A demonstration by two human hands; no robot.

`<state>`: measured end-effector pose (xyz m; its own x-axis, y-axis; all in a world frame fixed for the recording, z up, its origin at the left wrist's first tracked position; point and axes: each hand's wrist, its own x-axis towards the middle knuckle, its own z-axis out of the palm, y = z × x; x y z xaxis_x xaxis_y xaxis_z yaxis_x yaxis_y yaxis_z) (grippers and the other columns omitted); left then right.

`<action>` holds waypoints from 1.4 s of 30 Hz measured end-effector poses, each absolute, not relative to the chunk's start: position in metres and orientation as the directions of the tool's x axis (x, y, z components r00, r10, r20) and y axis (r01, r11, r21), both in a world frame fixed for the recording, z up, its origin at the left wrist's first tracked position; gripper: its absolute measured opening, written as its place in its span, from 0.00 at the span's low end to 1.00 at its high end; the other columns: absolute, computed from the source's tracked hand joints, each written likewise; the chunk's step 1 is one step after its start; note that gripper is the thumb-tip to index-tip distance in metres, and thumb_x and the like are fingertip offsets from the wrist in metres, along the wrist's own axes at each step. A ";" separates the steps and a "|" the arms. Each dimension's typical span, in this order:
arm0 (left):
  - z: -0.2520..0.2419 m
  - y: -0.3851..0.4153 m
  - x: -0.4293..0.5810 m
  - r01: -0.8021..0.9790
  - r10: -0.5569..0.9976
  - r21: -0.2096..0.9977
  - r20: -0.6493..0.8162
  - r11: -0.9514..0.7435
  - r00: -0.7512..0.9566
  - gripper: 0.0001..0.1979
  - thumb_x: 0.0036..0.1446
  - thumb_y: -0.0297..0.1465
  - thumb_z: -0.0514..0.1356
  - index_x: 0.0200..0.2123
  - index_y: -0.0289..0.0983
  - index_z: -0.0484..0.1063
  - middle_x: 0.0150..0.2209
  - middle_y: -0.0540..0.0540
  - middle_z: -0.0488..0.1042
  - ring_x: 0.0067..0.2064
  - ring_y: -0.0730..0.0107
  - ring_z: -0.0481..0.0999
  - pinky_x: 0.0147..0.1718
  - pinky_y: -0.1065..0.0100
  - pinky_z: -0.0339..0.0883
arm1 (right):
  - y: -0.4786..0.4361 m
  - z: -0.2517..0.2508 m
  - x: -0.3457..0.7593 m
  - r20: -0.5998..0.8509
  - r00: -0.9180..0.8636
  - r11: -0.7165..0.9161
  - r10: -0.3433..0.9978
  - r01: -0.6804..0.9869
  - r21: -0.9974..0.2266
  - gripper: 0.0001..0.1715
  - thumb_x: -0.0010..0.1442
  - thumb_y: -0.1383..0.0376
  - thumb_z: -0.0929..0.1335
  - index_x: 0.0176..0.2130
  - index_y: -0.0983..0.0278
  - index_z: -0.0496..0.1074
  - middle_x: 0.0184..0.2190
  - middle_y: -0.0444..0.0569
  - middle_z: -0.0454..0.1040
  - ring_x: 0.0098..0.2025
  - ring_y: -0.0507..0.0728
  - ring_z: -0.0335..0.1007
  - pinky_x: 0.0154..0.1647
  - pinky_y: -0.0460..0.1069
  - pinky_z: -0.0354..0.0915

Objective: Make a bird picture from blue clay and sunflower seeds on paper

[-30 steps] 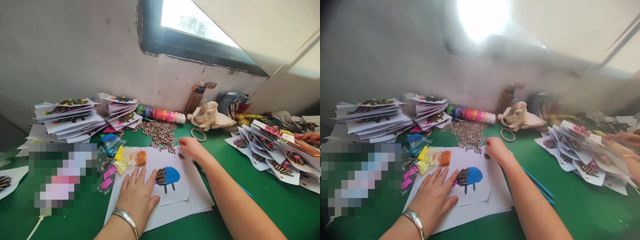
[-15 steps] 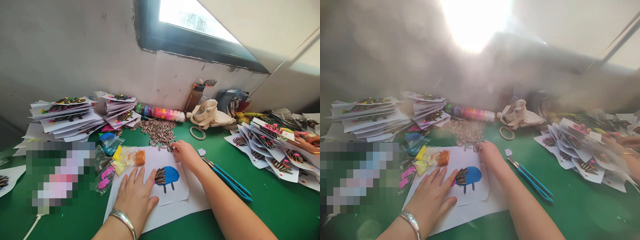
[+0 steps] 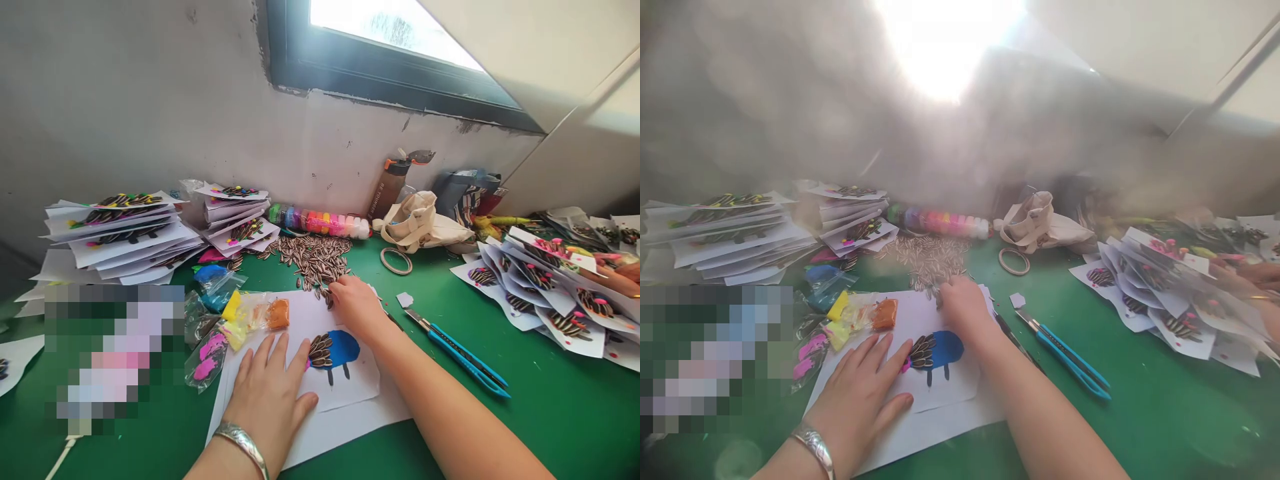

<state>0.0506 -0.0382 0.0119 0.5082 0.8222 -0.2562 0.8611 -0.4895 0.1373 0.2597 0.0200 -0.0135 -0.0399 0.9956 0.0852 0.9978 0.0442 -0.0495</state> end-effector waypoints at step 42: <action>0.021 -0.042 0.053 0.870 0.825 0.162 -0.274 -0.467 0.494 0.30 0.55 0.34 0.59 0.61 0.44 0.61 0.64 0.36 0.59 0.64 0.42 0.55 0.60 0.42 0.49 | -0.057 0.008 0.247 -0.008 0.285 -0.109 0.958 0.341 -0.934 0.10 0.60 0.60 0.62 0.36 0.62 0.70 0.18 0.41 0.65 0.22 0.52 0.63 0.24 0.47 0.62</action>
<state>0.0526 -0.0422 0.0214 0.4939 0.8251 -0.2743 0.8695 -0.4666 0.1619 0.2475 -0.0568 0.0082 0.2855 0.9583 -0.0076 0.3409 -0.1090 -0.9338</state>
